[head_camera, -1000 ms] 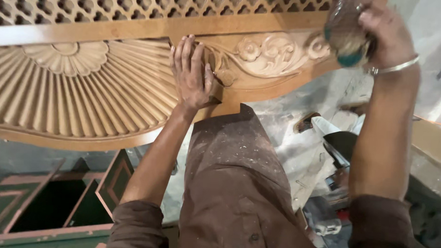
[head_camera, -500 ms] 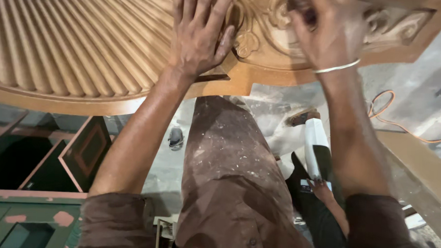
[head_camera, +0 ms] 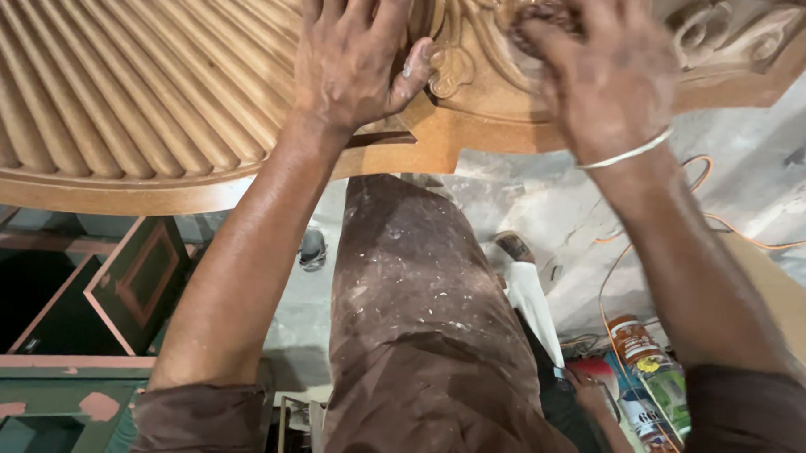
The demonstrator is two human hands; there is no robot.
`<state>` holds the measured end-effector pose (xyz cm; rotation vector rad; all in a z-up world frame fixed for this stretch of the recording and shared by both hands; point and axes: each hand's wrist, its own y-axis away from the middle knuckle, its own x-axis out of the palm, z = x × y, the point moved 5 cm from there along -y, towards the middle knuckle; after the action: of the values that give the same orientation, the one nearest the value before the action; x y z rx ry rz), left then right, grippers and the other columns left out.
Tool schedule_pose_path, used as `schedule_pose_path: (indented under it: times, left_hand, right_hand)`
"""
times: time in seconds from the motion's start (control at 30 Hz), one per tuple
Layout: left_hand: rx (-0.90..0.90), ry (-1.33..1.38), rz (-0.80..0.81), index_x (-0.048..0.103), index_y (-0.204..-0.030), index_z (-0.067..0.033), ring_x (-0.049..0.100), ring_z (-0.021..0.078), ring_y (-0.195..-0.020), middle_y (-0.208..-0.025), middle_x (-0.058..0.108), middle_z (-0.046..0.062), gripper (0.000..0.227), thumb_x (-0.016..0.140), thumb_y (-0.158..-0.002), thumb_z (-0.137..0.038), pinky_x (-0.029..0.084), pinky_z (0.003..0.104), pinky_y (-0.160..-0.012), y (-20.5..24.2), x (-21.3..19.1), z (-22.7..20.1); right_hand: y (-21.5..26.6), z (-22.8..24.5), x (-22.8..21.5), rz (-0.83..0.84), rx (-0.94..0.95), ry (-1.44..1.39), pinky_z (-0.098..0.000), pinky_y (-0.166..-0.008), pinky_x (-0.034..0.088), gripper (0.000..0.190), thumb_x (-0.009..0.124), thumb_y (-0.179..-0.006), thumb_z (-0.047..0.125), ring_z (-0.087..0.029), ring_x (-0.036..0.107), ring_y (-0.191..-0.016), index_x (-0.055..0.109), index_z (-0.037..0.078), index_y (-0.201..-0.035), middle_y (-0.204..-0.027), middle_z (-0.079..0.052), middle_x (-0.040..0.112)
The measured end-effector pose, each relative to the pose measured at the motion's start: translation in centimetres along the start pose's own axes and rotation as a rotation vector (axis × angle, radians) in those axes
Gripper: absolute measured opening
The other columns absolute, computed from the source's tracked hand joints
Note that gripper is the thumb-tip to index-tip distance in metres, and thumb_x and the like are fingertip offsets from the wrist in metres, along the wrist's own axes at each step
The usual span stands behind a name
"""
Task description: The person applies a dark finish to a carved wooden headboard using a cloth, repeatedly dipping the cloth into a metal can. The person then moves to a long carved wooden panel and applies the finish to its edges and surface before flipping the panel over.
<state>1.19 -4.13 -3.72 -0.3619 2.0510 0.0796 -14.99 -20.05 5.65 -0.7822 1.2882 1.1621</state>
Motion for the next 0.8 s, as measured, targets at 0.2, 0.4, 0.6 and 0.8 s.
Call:
schedule_pose_path:
  times: [0.2, 0.4, 0.6, 0.8]
  left_hand:
    - [0.008, -0.036, 0.025, 0.048, -0.144, -0.0033, 0.048, 0.0409, -0.125, -0.137, 0.053, 0.019, 0.058, 0.062, -0.098, -0.035, 0.033, 0.058, -0.112, -0.1, -0.1, -0.1]
    - [-0.005, -0.005, -0.023, 0.051, -0.143, -0.0047, 0.048, 0.0408, -0.125, -0.137, 0.054, 0.019, 0.057, 0.062, -0.097, -0.036, 0.032, 0.057, -0.113, -0.2, -0.2, -0.1]
    - [-0.008, -0.034, 0.006, 0.049, -0.147, -0.0057, 0.047, 0.0406, -0.130, -0.139, 0.053, 0.019, 0.057, 0.061, -0.099, -0.036, 0.030, 0.059, -0.116, -0.3, 0.0, -0.2]
    - [0.008, -0.029, -0.042, 0.044, -0.150, -0.0041, 0.044, 0.0416, -0.138, -0.142, 0.049, 0.021, 0.060, 0.059, -0.101, -0.035, 0.026, 0.059, -0.123, -0.7, -1.1, -0.4]
  right_hand:
    - [0.3, -0.6, -0.2, -0.053, -0.003, 0.047, -0.0444, -0.093, 0.049, 0.041, 0.078, -0.086, 0.007, -0.030, 0.056, -0.113, 0.076, 0.014, -0.126, -0.120, -0.010, 0.061]
    - [0.3, -0.2, -0.1, 0.001, -0.007, -0.100, -0.0449, -0.092, 0.051, 0.041, 0.079, -0.088, 0.011, -0.030, 0.059, -0.108, 0.073, 0.008, -0.128, -0.120, -0.011, 0.062]
    - [1.1, 2.0, 0.1, -0.096, 0.156, -0.303, -0.0430, -0.098, 0.053, 0.042, 0.075, -0.093, 0.007, -0.032, 0.061, -0.115, 0.070, 0.011, -0.134, -0.118, -0.013, 0.060]
    - [1.4, 1.7, 2.8, -0.062, 0.213, -0.335, -0.0450, -0.088, 0.052, 0.038, 0.078, -0.091, 0.010, -0.034, 0.063, -0.105, 0.072, 0.008, -0.128, -0.111, -0.013, 0.063]
